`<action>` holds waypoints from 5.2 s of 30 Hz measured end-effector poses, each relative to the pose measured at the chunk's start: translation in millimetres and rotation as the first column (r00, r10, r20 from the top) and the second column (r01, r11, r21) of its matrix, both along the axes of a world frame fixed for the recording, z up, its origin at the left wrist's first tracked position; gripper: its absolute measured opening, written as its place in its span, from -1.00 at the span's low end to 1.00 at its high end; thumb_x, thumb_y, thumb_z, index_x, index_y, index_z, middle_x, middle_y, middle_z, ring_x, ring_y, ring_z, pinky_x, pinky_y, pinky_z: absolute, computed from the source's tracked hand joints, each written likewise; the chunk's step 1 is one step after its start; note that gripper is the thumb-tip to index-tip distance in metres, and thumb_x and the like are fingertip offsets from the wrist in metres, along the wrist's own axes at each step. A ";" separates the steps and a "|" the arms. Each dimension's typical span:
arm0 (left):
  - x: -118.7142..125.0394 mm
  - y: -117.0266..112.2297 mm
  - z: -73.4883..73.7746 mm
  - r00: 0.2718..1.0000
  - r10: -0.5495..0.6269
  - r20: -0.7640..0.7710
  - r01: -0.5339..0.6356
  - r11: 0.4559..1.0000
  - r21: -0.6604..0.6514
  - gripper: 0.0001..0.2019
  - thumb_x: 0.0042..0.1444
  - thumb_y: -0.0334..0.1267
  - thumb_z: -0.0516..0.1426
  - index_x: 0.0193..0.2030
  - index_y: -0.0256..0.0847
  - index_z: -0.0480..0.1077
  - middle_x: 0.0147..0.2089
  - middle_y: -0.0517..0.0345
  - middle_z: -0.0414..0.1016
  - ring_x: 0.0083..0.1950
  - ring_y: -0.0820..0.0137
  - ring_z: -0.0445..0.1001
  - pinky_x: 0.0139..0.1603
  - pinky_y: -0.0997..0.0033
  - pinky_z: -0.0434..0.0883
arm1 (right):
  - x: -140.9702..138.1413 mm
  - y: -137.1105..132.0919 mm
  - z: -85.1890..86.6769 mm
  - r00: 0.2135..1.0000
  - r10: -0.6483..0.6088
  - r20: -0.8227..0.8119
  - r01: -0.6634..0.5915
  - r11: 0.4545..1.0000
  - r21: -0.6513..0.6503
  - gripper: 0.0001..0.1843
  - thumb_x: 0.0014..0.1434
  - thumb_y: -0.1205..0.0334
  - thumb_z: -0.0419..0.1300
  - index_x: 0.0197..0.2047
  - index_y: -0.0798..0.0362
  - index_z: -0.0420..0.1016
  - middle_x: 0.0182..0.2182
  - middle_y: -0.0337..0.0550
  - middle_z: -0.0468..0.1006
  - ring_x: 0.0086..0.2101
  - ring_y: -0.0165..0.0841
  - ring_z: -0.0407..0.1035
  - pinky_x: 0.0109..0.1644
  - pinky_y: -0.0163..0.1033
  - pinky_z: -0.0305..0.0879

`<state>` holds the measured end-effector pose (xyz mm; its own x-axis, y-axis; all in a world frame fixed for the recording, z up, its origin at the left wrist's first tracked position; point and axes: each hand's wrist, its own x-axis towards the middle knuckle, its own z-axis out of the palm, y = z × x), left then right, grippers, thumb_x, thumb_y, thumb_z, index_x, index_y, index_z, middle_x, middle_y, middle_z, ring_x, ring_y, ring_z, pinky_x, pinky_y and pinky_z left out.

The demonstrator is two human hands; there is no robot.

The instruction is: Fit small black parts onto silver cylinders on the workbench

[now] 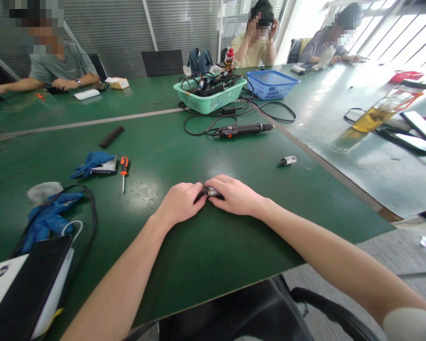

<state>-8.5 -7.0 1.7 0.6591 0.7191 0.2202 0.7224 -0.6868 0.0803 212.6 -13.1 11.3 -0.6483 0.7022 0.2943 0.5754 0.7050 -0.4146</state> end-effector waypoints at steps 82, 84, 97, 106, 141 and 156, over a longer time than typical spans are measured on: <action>-4.8 -3.6 7.0 0.980 0.200 -0.018 -0.199 0.979 0.033 -0.82 0.31 -0.23 0.01 -0.14 -0.17 0.42 -0.25 0.04 0.58 -0.26 0.26 0.55 -0.27 0.33 0.35 | -50.9 10.3 -22.7 0.935 -0.344 0.088 0.340 0.939 0.054 -0.65 0.41 0.24 -0.10 0.14 0.10 0.36 0.05 0.15 0.42 0.20 -0.04 0.19 0.31 0.25 0.12; -5.2 -4.2 6.6 0.981 0.195 -0.021 -0.194 0.980 0.045 -0.82 0.31 -0.23 0.00 -0.18 -0.18 0.41 -0.27 0.05 0.57 -0.28 0.27 0.54 -0.29 0.33 0.34 | -48.7 7.5 -17.6 0.938 -0.340 0.072 0.338 0.940 0.040 -0.61 0.42 0.22 -0.11 0.20 0.10 0.33 0.11 0.15 0.41 0.25 -0.01 0.14 0.32 0.29 0.10; -0.9 -4.6 5.0 0.998 0.059 0.023 -0.060 0.997 0.050 -0.84 0.29 -0.26 0.02 -0.19 -0.19 0.41 -0.29 0.05 0.56 -0.27 0.27 0.53 -0.25 0.31 0.37 | -4.3 -4.4 -16.7 0.975 -0.181 -0.131 0.200 0.967 0.155 -0.65 0.38 0.29 -0.05 0.15 0.06 0.39 0.08 0.07 0.48 0.23 -0.04 0.23 0.33 0.23 0.23; 16.4 -14.4 13.2 0.990 -0.138 0.024 0.139 0.990 -0.026 -0.74 0.27 -0.03 0.08 -0.25 -0.19 0.39 -0.33 0.08 0.54 -0.32 0.28 0.51 -0.25 0.27 0.37 | -3.6 -2.5 -13.3 0.974 -0.154 -0.169 0.175 0.977 0.119 -0.70 0.40 0.29 -0.04 0.12 0.06 0.37 0.06 0.07 0.48 0.19 -0.11 0.29 0.34 0.13 0.25; 12.0 -5.2 0.8 1.000 0.004 0.017 -0.003 1.000 -0.001 -0.76 0.32 -0.09 0.06 -0.07 -0.20 0.40 -0.29 0.07 0.57 -0.30 0.28 0.55 -0.28 0.34 0.39 | 8.0 -7.4 -9.8 0.989 -0.080 -0.127 0.082 0.996 0.017 -0.72 0.36 0.21 0.08 0.09 0.04 0.44 0.00 0.03 0.53 0.03 -0.14 0.38 0.16 0.03 0.38; 10.2 -5.1 3.6 0.998 0.003 0.056 -0.001 1.000 -0.029 -0.76 0.31 -0.08 0.08 -0.28 -0.19 0.33 -0.35 0.12 0.53 -0.39 0.37 0.48 -0.36 0.38 0.32 | 0.4 14.7 -17.7 0.983 -0.180 -0.019 0.181 0.980 0.087 -0.35 0.40 -0.08 0.01 0.41 0.10 0.16 0.40 0.18 0.14 0.43 0.06 -0.18 0.44 0.31 -0.07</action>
<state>1.6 -12.1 5.3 0.6448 0.7270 0.2361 0.7176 -0.6821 0.1406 213.0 1.6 -6.4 -0.5096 0.7785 0.3664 0.6923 0.6239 -0.3627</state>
